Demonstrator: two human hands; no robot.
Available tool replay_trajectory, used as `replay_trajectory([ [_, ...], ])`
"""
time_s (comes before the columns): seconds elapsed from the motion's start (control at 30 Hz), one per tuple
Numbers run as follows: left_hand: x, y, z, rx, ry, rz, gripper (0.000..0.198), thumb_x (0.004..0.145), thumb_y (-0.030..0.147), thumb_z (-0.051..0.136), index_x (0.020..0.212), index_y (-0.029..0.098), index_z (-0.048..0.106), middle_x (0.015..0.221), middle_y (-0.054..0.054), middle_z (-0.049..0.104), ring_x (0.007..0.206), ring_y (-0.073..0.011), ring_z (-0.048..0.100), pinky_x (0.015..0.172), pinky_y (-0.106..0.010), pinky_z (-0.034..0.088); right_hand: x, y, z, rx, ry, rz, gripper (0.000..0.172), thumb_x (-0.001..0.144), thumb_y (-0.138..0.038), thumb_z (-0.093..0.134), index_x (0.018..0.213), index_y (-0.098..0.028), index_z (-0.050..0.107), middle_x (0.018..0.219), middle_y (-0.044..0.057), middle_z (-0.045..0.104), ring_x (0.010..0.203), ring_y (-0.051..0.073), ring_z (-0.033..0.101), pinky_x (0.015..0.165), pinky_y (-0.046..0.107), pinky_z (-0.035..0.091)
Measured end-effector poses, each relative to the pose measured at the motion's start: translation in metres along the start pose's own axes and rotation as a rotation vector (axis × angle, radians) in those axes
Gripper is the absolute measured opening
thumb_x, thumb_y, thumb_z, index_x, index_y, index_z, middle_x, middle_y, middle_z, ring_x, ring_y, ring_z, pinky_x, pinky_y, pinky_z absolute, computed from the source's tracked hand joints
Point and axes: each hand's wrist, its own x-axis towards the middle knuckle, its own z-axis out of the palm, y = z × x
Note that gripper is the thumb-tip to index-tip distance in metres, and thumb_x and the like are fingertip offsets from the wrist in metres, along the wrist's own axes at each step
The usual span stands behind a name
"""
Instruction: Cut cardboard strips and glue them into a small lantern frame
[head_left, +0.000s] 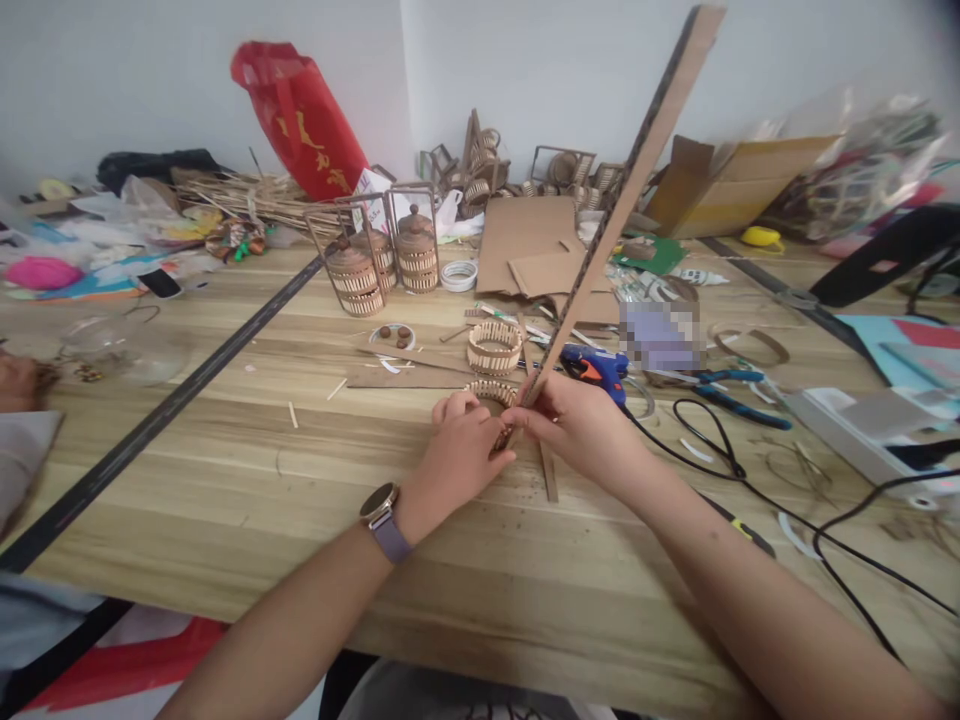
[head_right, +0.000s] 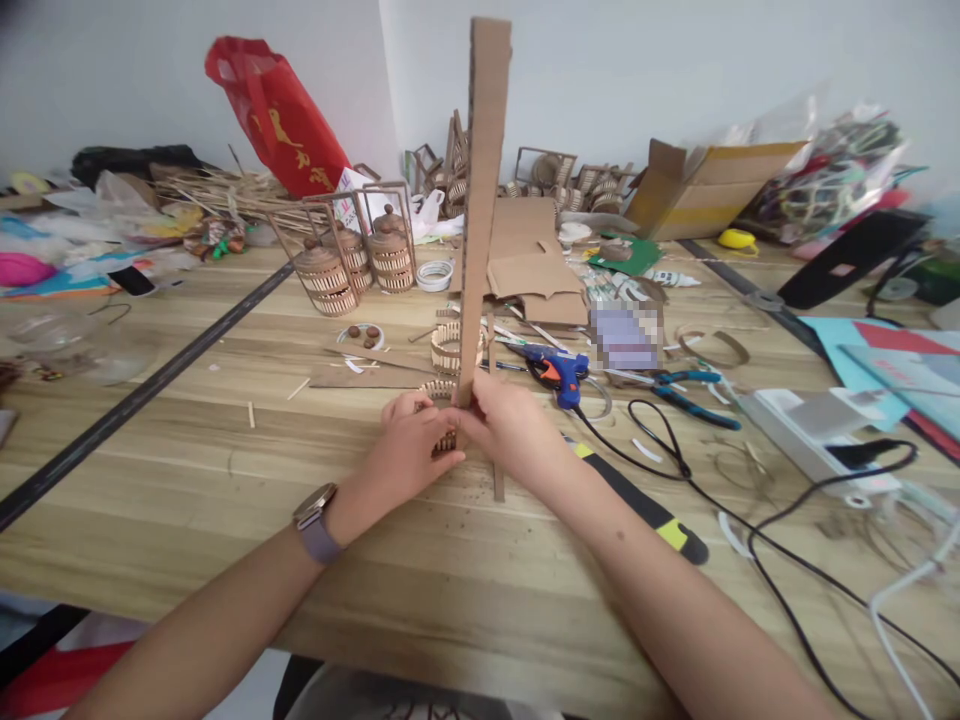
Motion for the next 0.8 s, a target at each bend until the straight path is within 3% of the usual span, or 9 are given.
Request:
replay_trajectory([
  [0.33,0.000,0.004,0.011,-0.020,0.094,-0.061,0.010,0.084,0.027,0.067,0.093,0.022,0.067,0.093,-0.003,0.067,0.111,-0.0306,0.045,0.095,-0.049,0.034,0.002,0.002,0.003,0.057,0.005,0.002,0.009,0.082,-0.023,0.066,0.081,-0.019,0.059,0.070,-0.001,0.061,0.062,0.013,0.053,0.058,0.025,0.039],
  [0.5,0.000,0.003,0.011,-0.029,0.111,-0.063,0.005,0.084,0.026,0.065,0.084,0.022,0.067,0.088,-0.004,0.067,0.110,-0.0311,0.045,0.092,-0.050,0.036,-0.001,0.006,0.003,0.161,-0.008,-0.011,0.018,0.083,-0.034,0.066,0.093,-0.019,0.061,0.078,0.000,0.063,0.061,0.012,0.052,0.057,0.026,0.040],
  [0.6,0.000,0.000,0.008,-0.025,0.105,-0.047,0.014,0.084,0.027,0.065,0.072,0.021,0.063,0.084,-0.005,0.067,0.108,-0.0311,0.048,0.091,-0.050,0.037,-0.002,0.012,-0.004,0.201,0.016,-0.005,0.025,0.087,-0.040,0.057,0.101,-0.019,0.063,0.086,0.004,0.067,0.068,0.014,0.058,0.061,0.026,0.043],
  [0.8,0.000,-0.002,0.001,-0.010,0.109,-0.062,0.022,0.080,0.027,0.070,0.063,0.020,0.058,0.080,-0.005,0.066,0.106,-0.0317,0.049,0.090,-0.050,0.038,0.001,0.062,-0.036,-0.297,0.092,0.413,0.036,0.091,-0.048,0.049,0.080,-0.019,0.067,0.072,0.007,0.066,0.068,0.021,0.060,0.061,0.030,0.038],
])
